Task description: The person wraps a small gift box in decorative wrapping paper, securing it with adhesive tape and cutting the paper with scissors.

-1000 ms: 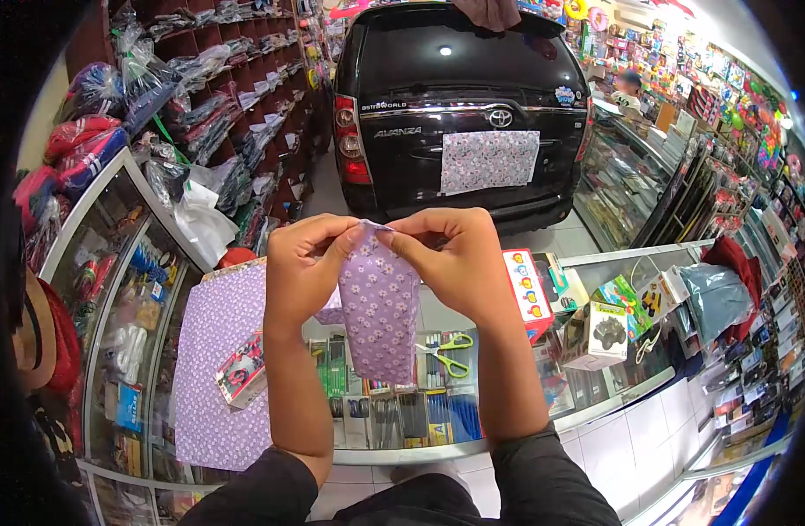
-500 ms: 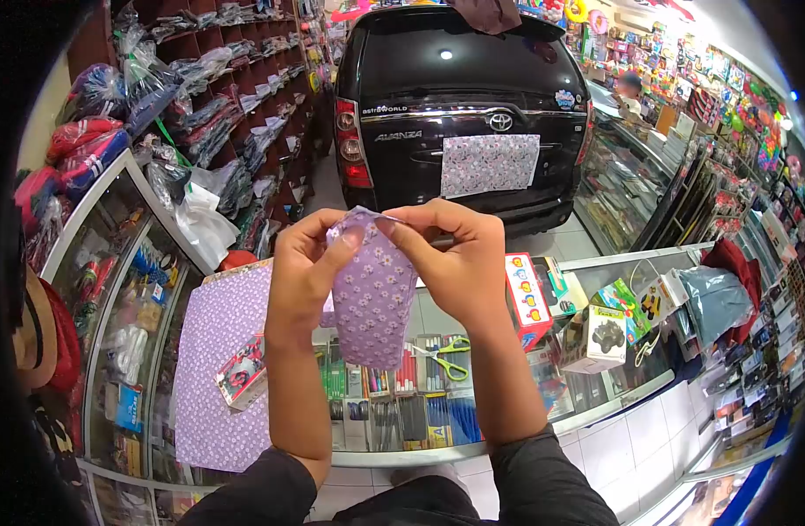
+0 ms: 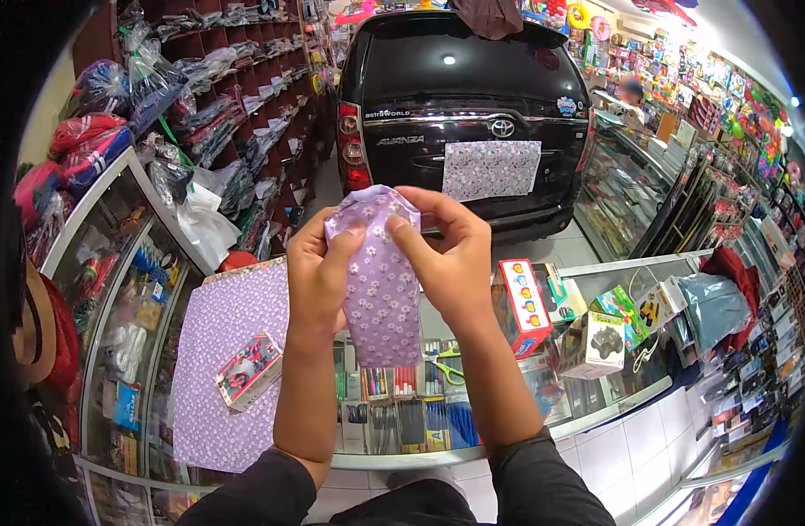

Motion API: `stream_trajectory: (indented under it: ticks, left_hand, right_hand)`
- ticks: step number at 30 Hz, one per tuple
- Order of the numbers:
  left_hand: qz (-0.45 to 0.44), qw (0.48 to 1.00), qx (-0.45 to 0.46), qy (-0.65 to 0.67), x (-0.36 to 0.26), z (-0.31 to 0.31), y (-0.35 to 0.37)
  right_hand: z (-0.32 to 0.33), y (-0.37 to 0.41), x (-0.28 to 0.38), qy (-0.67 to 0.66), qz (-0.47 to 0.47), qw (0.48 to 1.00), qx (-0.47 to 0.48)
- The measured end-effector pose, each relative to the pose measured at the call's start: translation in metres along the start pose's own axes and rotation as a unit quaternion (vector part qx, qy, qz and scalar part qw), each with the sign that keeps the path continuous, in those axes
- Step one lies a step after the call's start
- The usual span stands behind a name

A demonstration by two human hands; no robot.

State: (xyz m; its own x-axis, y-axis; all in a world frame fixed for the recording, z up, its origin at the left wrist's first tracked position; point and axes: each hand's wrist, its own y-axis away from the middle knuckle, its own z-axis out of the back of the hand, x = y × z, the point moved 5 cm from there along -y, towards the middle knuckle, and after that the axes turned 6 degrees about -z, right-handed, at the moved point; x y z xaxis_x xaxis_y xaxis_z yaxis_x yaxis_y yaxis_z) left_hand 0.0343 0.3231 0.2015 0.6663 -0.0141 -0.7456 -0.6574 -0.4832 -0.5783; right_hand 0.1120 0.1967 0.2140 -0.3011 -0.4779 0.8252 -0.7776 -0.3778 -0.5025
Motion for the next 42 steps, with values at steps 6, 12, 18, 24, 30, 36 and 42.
stream_trajectory:
  ticks: [6, 12, 18, 24, 30, 36, 42]
  left_hand:
    - [0.052, 0.996, 0.011, 0.07, 0.004, 0.0, -0.001]
    - [0.019, 0.998, 0.01, 0.057, 0.006, 0.001, -0.001]
    - [-0.076, 0.997, 0.004, 0.022, -0.009, -0.008, -0.001]
    - [-0.136, 0.989, 0.067, 0.0, -0.011, -0.007, 0.002]
    - [-0.124, 0.984, 0.119, 0.038, -0.012, -0.005, 0.003]
    - [-0.176, 0.966, 0.19, 0.015, -0.023, -0.01, 0.005]
    - [-0.137, 0.978, 0.159, 0.002, -0.025, -0.009, 0.008]
  right_hand:
    - [-0.01, 0.009, -0.005, -0.048, -0.02, 0.999, 0.004]
    - [-0.013, 0.01, -0.009, -0.08, -0.002, 0.997, -0.023]
    - [-0.016, 0.008, -0.003, -0.101, 0.056, 0.993, 0.038]
    - [-0.018, 0.011, 0.0, -0.125, 0.1, 0.984, 0.077]
    - [-0.019, 0.014, 0.001, -0.118, 0.137, 0.979, 0.096]
    - [-0.018, 0.015, 0.0, -0.136, 0.157, 0.974, 0.094]
    - [-0.02, 0.016, 0.001, -0.204, 0.157, 0.957, 0.133]
